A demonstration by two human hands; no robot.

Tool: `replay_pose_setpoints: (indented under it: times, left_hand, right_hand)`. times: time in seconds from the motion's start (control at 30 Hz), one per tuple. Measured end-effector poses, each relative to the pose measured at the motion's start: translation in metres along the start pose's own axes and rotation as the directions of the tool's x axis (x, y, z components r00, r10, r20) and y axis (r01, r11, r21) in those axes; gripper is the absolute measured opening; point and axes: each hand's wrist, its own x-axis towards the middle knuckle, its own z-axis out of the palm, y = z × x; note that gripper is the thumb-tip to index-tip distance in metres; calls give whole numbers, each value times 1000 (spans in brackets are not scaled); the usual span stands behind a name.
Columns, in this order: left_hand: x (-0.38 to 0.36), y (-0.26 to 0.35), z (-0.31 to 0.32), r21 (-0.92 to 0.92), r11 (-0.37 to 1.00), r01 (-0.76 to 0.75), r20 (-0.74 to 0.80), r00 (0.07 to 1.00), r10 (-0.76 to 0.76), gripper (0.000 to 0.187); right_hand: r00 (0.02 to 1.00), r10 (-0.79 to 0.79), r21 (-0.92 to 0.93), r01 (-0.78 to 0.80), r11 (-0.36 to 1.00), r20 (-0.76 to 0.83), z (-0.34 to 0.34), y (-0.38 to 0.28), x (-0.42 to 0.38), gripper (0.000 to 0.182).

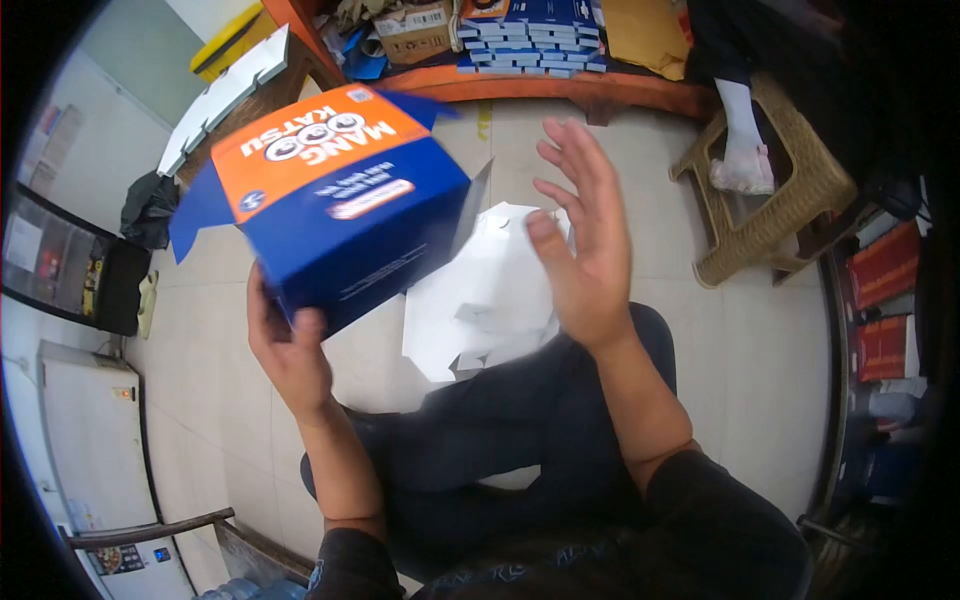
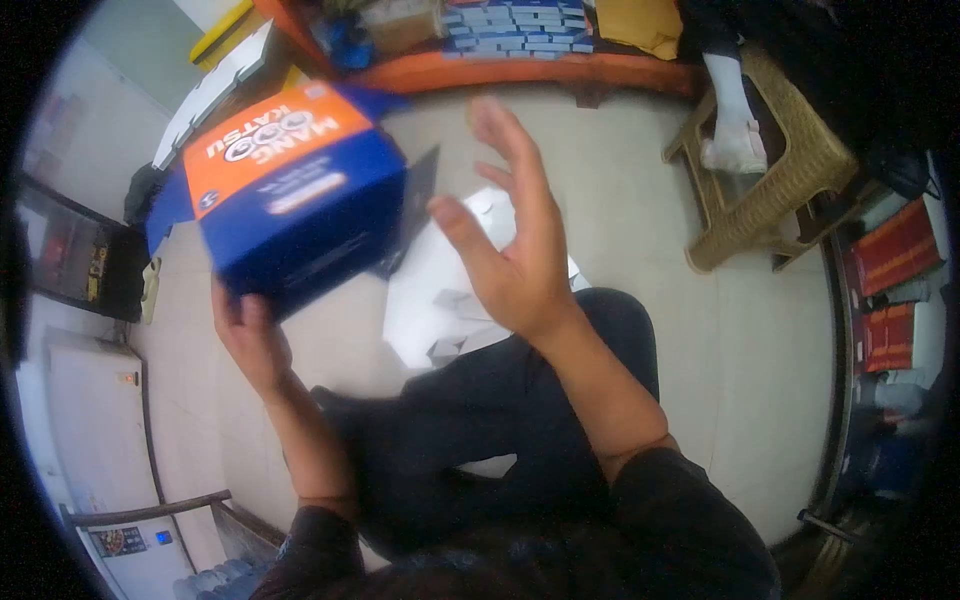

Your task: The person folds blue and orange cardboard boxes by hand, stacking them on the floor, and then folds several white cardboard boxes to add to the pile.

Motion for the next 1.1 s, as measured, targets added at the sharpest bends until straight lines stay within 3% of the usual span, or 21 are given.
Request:
replay_pose_setpoints:
  times: [0.03, 0.1, 0.17, 0.2, 0.27, 0.33, 0.37, 0.43, 0.5, 0.57, 0.63, 0.67, 0.7, 0.73, 0.77, 0.8, 0.83, 0.9, 0.93, 1.03, 1.1]
  left_hand:
    - [3, -9, -9, -230, 969, 93, 22, 996, -90, 68]
    - [-2, -28, -13, -412, 904, 113, 37, 993, -108, 64]
    - [-5, -37, -2, -613, 774, 156, 26, 984, -177, 61]
    - [-2, -40, -2, -664, 719, 203, 119, 979, -166, 61]
    - [2, -47, 6, -179, 939, 293, 68, 956, -285, 63]
    - [2, -48, 23, 353, 869, 348, -43, 933, -356, 67]
    - [-6, -49, 31, 425, 862, 277, -51, 958, -282, 68]
    - [-18, -44, 44, 148, 963, 223, 112, 964, -240, 67]
    - [-31, -44, 31, 192, 943, 272, 256, 914, -316, 65]
    - [-51, -94, 0, -16, 883, 468, 316, 840, -440, 61]
    - [-57, -105, -15, -168, 774, 610, 295, 781, -551, 51]
    - [-52, -105, -20, -204, 758, 620, 260, 781, -568, 46]
    - [-45, -106, -23, -215, 759, 614, 238, 787, -569, 42]
    - [-39, -110, -15, -129, 814, 566, 142, 823, -550, 47]
    - [-32, -119, -17, -24, 862, 507, 210, 846, -491, 51]
    - [-29, -103, 1, 95, 875, 475, 223, 846, -484, 53]
    - [-28, -100, 7, 172, 879, 444, 257, 841, -475, 55]
    - [-24, -105, 4, 268, 883, 384, 353, 814, -461, 59]
    - [-20, -108, 0, 288, 887, 361, 414, 788, -455, 61]
    - [-19, -106, 0, 464, 873, 148, 366, 866, -341, 58]
    - [-15, -94, 0, 415, 906, 84, 417, 868, -271, 56]
  right_hand:
    - [996, 80, -33, -82, 996, -49, 0, 0, 3, 71]
    - [960, 227, 106, -246, 963, 162, 4, 10, -1, 67]
    - [836, 432, 349, -537, 768, 338, 6, 8, -6, 56]
    - [822, 426, 364, -555, 748, 378, 4, 4, -6, 49]
    - [788, 407, 387, -592, 707, 462, -1, -4, -5, 36]
    - [800, 390, 175, -511, 842, 457, 3, -3, -7, 27]
    - [805, 379, 64, -454, 889, 456, 6, -2, -8, 25]
    - [839, 256, -49, -266, 963, 480, 15, -4, -9, 25]
    - [834, 141, -66, -125, 990, 534, 26, 0, -20, 23]
    - [844, -14, 28, -1, 1000, 537, 43, 15, -28, 20]
    - [839, -136, 215, 24, 976, 527, 50, 23, -30, 24]
    - [813, -111, 210, -15, 978, 571, 47, 21, -27, 29]
    - [681, 70, 141, -249, 958, 729, 40, 18, -21, 36]
    - [693, 107, 175, -323, 930, 713, 34, 13, -16, 40]
    - [615, 259, -5, -383, 924, 745, 28, 13, -9, 45]
    - [690, 328, 23, -446, 895, 646, 18, -3, -6, 48]
    - [864, 136, 113, -216, 970, 485, 27, 20, -18, 47]
    - [825, 309, -25, -338, 941, 473, 19, 13, -16, 45]
    - [832, 282, -15, -313, 950, 478, 18, 11, -13, 46]
    - [845, 226, -22, -247, 969, 484, 7, 6, -7, 47]
    - [851, 204, -42, -210, 977, 485, 8, 6, -6, 47]
